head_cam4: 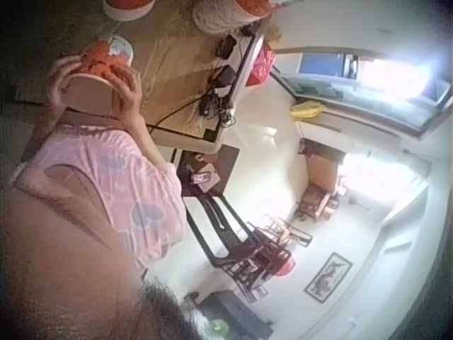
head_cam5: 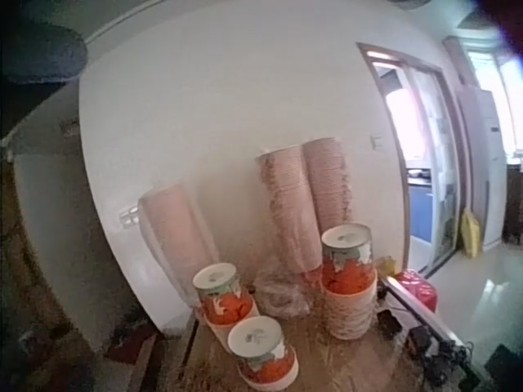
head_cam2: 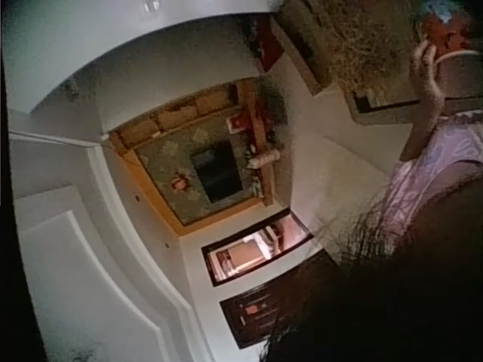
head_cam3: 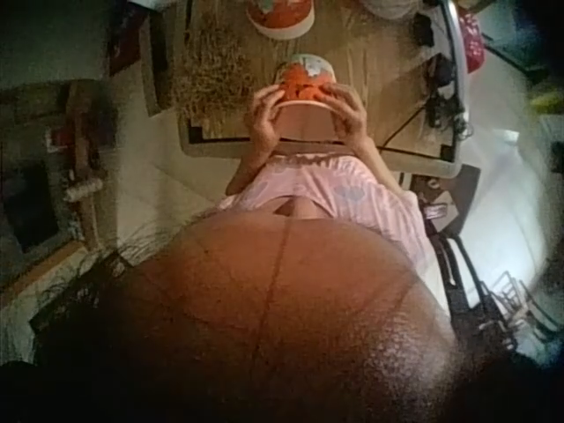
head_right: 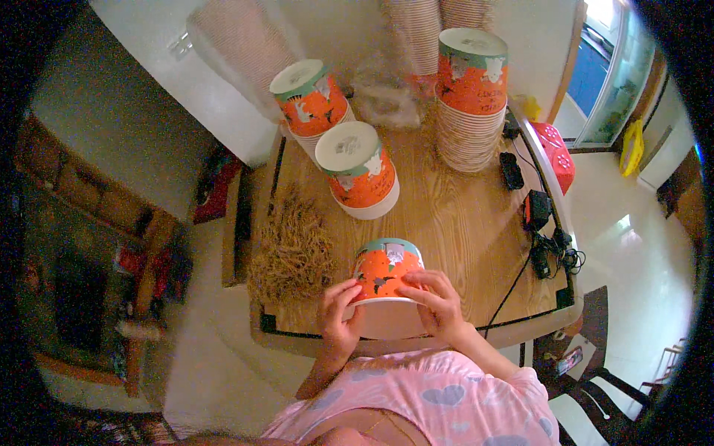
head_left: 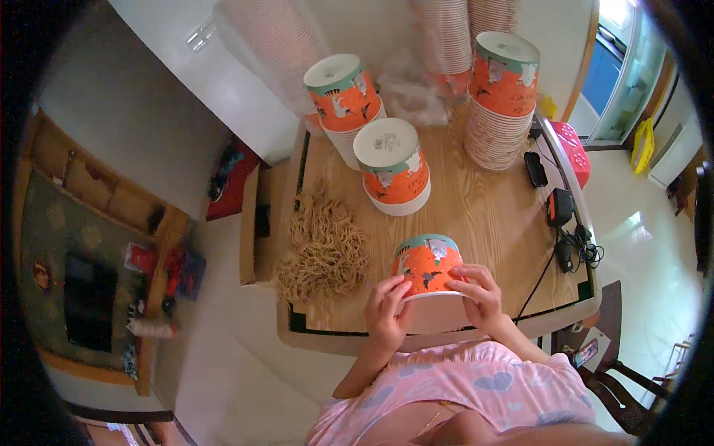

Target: Tying pieces of raffia string around the rims of paper bowls.

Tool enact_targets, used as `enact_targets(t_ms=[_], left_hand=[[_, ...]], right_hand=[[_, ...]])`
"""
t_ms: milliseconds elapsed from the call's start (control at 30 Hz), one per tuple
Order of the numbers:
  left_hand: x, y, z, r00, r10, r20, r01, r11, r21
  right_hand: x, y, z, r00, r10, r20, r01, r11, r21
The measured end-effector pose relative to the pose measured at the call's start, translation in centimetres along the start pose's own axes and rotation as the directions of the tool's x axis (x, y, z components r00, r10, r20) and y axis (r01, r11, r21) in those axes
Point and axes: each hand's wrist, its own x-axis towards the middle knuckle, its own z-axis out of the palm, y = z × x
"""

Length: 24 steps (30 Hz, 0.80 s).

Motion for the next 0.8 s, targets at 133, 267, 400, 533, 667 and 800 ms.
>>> enact_targets(t_ms=[133, 267, 400, 533, 667, 800], left_hand=[[0.5, -0.2, 0.0, 0.999, 0.007, -0.034, -0.006, 1.0, 0.027], [0.3, -0.5, 0.0, 0.981, -0.131, -0.14, 0.121, 0.989, -0.083], [-0.9, -2.4, 0.7, 0.937, -0.319, -0.14, 0.212, 0.84, -0.5], [-0.4, -2.5, 0.7, 0.968, -0.207, 0.14, 0.249, 0.756, -0.605], [1.4, -0.8, 1.5, 0.903, -0.407, 0.134, 0.379, 0.611, -0.695], [1.6, -3.7, 0.6, 0.843, -0.451, -0.292, 0.244, 0.806, -0.54]], right_hand=[[0.6, 0.4, 0.9, 0.977, 0.089, -0.192, -0.067, 0.991, 0.119], [3.8, 0.0, 0.0, 0.907, 0.09, -0.413, -0.063, 0.995, 0.078], [6.9, -0.8, -0.7, 0.858, 0.001, -0.513, 0.023, 0.999, 0.042], [8.5, -2.3, -0.9, 0.848, 0.028, -0.53, 0.013, 0.997, 0.073], [7.5, -1.6, 1.5, 0.887, 0.029, -0.46, 0.017, 0.995, 0.093], [5.5, -1.1, 2.6, 0.961, 0.068, -0.266, -0.043, 0.994, 0.099]])
